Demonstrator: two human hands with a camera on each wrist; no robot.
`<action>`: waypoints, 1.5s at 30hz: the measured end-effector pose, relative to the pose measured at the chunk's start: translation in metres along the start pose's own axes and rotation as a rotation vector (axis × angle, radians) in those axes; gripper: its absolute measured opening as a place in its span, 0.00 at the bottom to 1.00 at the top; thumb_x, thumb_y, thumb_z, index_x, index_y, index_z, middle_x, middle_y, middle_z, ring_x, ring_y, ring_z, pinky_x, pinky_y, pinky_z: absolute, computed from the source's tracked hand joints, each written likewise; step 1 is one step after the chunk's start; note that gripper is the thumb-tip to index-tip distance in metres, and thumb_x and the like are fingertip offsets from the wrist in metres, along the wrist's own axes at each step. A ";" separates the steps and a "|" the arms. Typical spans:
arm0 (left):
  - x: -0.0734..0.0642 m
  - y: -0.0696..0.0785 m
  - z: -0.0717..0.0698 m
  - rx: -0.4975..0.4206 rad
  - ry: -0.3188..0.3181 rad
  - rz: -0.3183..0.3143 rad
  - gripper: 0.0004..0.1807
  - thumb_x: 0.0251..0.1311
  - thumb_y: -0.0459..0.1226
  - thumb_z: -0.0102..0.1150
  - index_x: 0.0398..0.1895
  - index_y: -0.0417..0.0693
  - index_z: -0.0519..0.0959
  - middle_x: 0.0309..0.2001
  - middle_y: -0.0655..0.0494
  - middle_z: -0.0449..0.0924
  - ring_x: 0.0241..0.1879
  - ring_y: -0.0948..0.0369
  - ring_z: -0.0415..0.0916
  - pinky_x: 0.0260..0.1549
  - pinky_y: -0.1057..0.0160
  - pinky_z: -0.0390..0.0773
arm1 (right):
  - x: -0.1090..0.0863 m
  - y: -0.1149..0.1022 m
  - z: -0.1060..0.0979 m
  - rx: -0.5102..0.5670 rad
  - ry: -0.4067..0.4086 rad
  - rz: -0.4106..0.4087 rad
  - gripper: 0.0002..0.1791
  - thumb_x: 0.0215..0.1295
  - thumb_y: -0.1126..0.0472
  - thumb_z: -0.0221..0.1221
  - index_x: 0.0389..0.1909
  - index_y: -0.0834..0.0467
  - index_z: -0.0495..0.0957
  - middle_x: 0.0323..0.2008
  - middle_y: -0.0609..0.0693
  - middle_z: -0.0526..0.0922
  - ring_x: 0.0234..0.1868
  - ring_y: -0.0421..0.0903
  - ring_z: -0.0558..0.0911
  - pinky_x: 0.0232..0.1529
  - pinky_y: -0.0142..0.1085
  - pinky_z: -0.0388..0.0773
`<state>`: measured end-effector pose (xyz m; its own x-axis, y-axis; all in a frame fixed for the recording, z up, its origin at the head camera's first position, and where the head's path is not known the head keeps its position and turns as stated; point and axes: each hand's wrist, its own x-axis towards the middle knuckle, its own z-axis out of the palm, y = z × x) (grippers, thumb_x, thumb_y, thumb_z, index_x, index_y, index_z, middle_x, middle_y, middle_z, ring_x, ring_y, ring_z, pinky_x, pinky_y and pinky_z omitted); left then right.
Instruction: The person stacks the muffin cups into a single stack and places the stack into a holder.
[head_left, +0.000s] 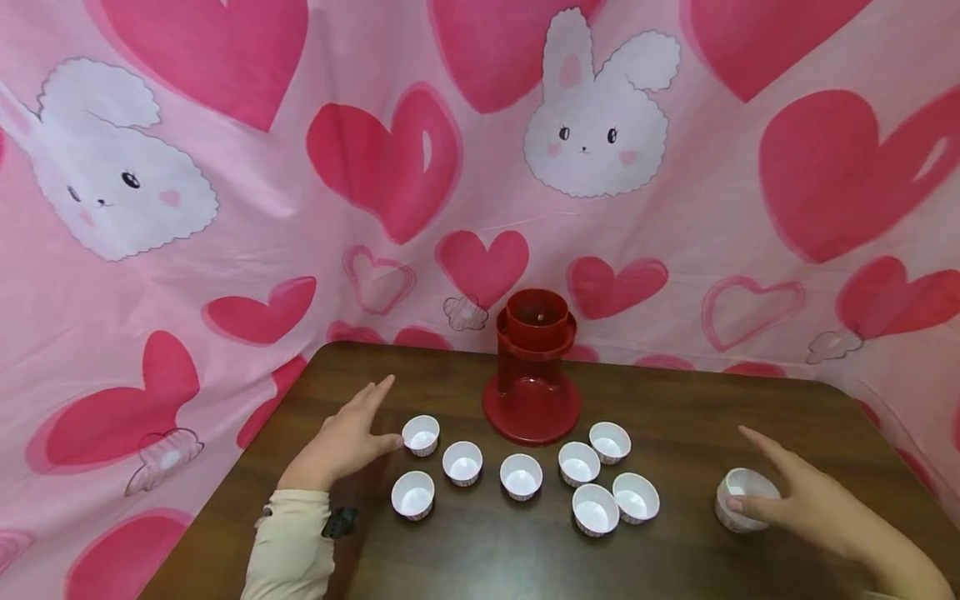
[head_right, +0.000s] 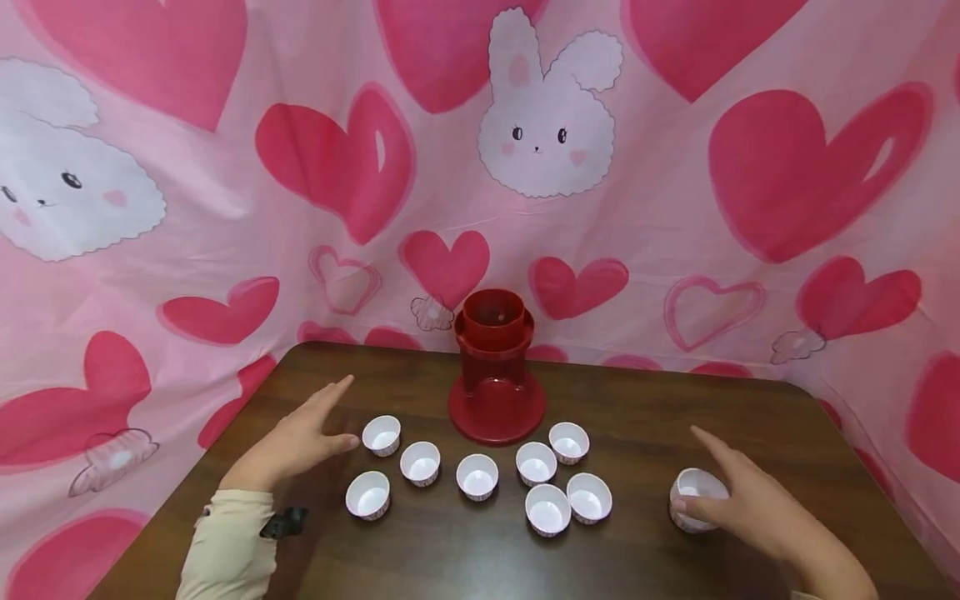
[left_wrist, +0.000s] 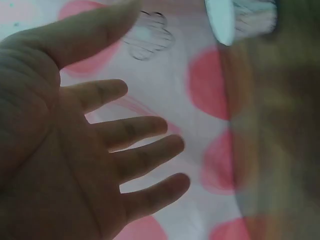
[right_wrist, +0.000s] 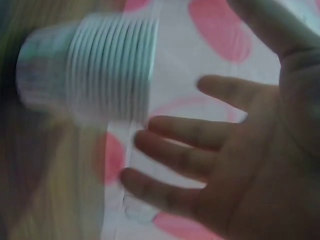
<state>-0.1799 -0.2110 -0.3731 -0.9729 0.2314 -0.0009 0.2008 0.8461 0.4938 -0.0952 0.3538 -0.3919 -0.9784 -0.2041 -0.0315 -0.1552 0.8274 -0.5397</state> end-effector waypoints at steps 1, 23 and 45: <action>0.002 -0.003 0.001 -0.019 -0.026 -0.017 0.52 0.57 0.43 0.72 0.80 0.46 0.53 0.75 0.32 0.54 0.73 0.36 0.53 0.62 0.26 0.52 | -0.002 0.007 -0.001 0.021 -0.040 0.000 0.53 0.63 0.53 0.70 0.76 0.70 0.46 0.60 0.77 0.69 0.52 0.70 0.77 0.44 0.60 0.78; 0.030 -0.019 0.042 -0.184 -0.153 0.049 0.46 0.54 0.42 0.76 0.75 0.43 0.64 0.70 0.40 0.67 0.68 0.41 0.65 0.64 0.37 0.62 | 0.026 0.012 0.036 0.162 0.126 -0.037 0.36 0.55 0.55 0.75 0.61 0.63 0.70 0.48 0.55 0.80 0.44 0.49 0.78 0.40 0.37 0.76; 0.027 -0.023 0.033 -0.161 -0.045 0.007 0.33 0.52 0.42 0.77 0.57 0.39 0.72 0.49 0.43 0.79 0.47 0.48 0.77 0.49 0.45 0.76 | 0.033 0.013 0.054 0.327 0.134 -0.061 0.32 0.57 0.56 0.74 0.57 0.63 0.70 0.44 0.52 0.79 0.44 0.48 0.78 0.44 0.40 0.76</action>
<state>-0.2067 -0.2087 -0.4133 -0.9645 0.2618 -0.0341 0.1834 0.7575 0.6265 -0.1221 0.3299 -0.4451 -0.9813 -0.1593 0.1080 -0.1831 0.6000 -0.7788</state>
